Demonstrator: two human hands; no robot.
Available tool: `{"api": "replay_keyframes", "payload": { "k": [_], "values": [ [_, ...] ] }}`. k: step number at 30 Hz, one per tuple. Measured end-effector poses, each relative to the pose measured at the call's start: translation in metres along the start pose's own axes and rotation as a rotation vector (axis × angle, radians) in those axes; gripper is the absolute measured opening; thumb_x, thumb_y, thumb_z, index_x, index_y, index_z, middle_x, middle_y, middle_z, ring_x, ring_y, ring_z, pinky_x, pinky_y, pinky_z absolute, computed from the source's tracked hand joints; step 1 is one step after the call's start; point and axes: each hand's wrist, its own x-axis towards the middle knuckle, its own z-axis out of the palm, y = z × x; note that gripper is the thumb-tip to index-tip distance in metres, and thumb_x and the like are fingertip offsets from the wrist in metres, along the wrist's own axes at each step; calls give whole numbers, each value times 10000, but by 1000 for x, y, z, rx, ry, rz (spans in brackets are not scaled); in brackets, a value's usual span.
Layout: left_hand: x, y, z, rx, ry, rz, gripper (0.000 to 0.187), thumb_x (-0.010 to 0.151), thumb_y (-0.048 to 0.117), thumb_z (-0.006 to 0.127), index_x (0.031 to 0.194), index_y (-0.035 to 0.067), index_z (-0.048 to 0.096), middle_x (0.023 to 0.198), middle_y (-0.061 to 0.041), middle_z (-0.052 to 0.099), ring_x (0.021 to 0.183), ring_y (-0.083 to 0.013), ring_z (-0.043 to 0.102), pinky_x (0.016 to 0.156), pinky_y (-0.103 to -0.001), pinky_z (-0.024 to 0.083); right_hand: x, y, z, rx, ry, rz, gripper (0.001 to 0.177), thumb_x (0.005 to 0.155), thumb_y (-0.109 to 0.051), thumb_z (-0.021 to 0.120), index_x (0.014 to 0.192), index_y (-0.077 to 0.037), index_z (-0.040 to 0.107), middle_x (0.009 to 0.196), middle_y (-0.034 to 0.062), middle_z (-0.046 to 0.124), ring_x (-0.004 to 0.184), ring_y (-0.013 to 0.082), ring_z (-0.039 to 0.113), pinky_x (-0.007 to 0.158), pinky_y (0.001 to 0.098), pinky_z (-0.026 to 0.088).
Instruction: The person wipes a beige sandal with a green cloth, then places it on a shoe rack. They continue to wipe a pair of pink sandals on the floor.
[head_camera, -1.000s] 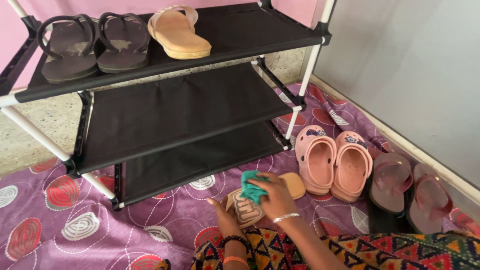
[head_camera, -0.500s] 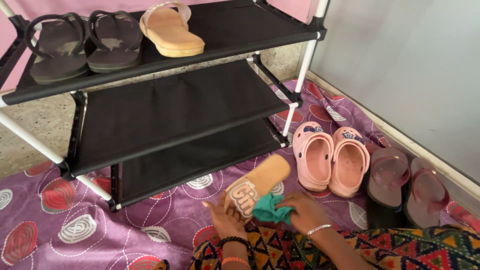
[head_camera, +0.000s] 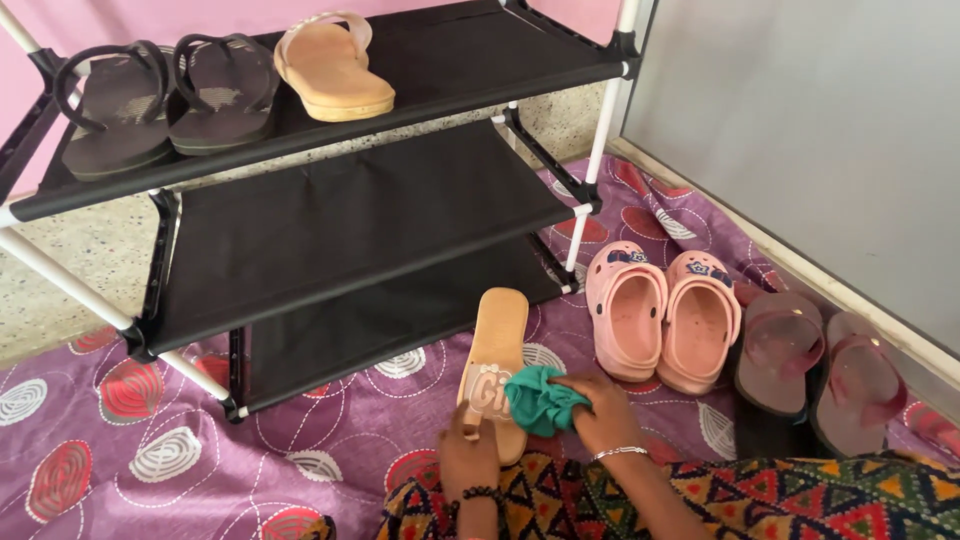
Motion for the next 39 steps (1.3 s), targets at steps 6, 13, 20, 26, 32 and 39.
{"api": "replay_keyframes", "payload": {
  "k": [6,13,20,26,32,39],
  "values": [
    [4,33,-9,337,308,888,903,675,209,833,1499,159,467,1548,-150,484,1456,-440,344,1113,-556,292,3,16,0,4,62,186,404,779,-64,624,1151,-116,771,1143,172,721,1058,343,693,932,411,534],
    [23,79,-47,904,-105,801,682,734,403,884,1293,208,546,1336,-14,573,1435,-228,409,1277,-490,129,9,46,7,74,237,160,360,806,-114,655,1153,-64,736,1124,183,703,1055,339,678,928,403,517],
    [29,66,-50,749,-278,505,478,809,434,805,1184,175,659,1190,-50,680,1177,-254,633,1076,-443,438,12,43,9,132,220,181,358,806,-100,648,1152,-55,729,1129,156,699,1031,309,689,915,380,521],
    [83,25,-14,99,-90,346,389,922,360,710,1069,2,680,959,-194,746,908,-362,729,812,-473,565,13,18,-3,220,245,184,413,807,-26,614,1200,-93,723,1138,137,709,982,290,709,875,356,541],
    [113,-18,29,-16,-121,430,463,924,259,669,1310,17,587,1192,-215,697,1059,-329,705,894,-410,547,12,-1,1,-165,145,-30,661,699,54,662,1292,-231,717,1318,49,637,1144,305,637,950,405,517],
    [95,-13,32,-119,-199,400,589,915,281,698,1437,84,508,1306,-133,692,1184,-265,682,978,-369,532,9,-6,25,-456,-238,103,627,729,-25,717,1304,-269,661,1431,-60,531,1206,326,556,1003,412,493]
  ]
}}
